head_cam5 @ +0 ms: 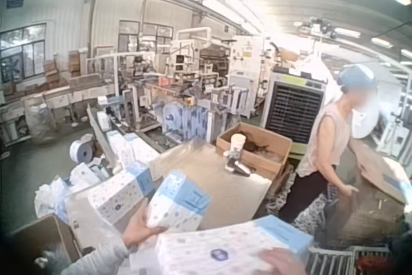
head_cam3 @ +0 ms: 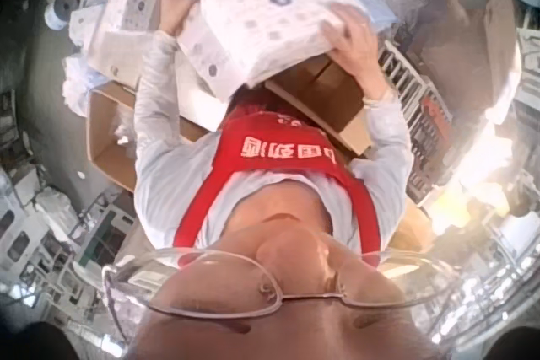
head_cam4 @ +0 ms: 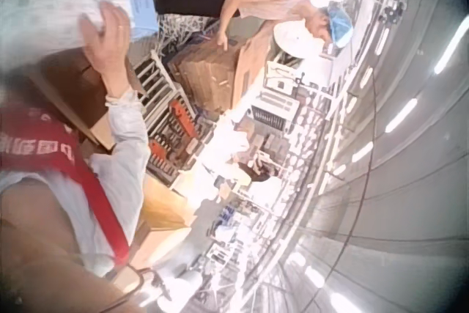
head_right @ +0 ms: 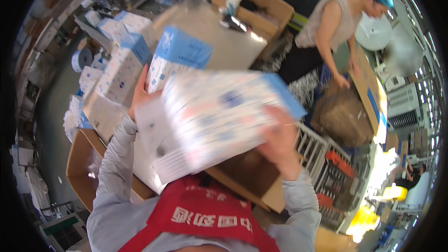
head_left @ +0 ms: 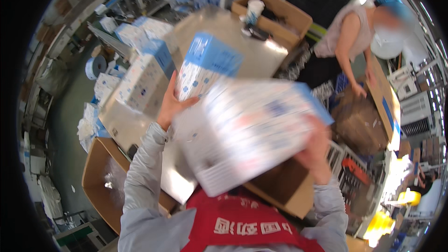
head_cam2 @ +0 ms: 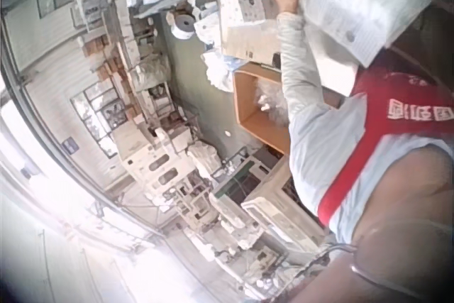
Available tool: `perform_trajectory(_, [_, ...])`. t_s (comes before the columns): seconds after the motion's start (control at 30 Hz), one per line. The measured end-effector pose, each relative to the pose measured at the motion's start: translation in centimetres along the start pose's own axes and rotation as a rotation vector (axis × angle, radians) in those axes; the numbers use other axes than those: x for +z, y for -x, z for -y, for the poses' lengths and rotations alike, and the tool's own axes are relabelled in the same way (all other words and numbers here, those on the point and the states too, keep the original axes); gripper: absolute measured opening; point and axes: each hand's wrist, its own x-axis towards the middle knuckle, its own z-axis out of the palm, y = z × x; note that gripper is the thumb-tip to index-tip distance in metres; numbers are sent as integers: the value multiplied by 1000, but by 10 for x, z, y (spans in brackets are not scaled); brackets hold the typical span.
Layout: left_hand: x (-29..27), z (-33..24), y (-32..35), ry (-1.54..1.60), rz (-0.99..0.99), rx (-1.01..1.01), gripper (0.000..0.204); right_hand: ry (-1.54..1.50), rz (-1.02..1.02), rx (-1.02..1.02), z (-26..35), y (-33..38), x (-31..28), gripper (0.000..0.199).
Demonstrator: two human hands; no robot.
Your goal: The person packs cardboard boxes with packages of product by hand, then pushes the filled boxes onto a conveyor belt system and prepares new flat cardboard boxes for packing.
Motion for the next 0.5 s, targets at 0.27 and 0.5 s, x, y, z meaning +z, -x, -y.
perform_trajectory(0.27, [217, 32, 141, -422, 1115, 549, 81, -185, -719, 959, 11, 95, -181, 87])
perform_trajectory(0.5, [259, 288, 241, -975, 1204, 558, 75, 8, 54, 683, 59, 227, -11, 83])
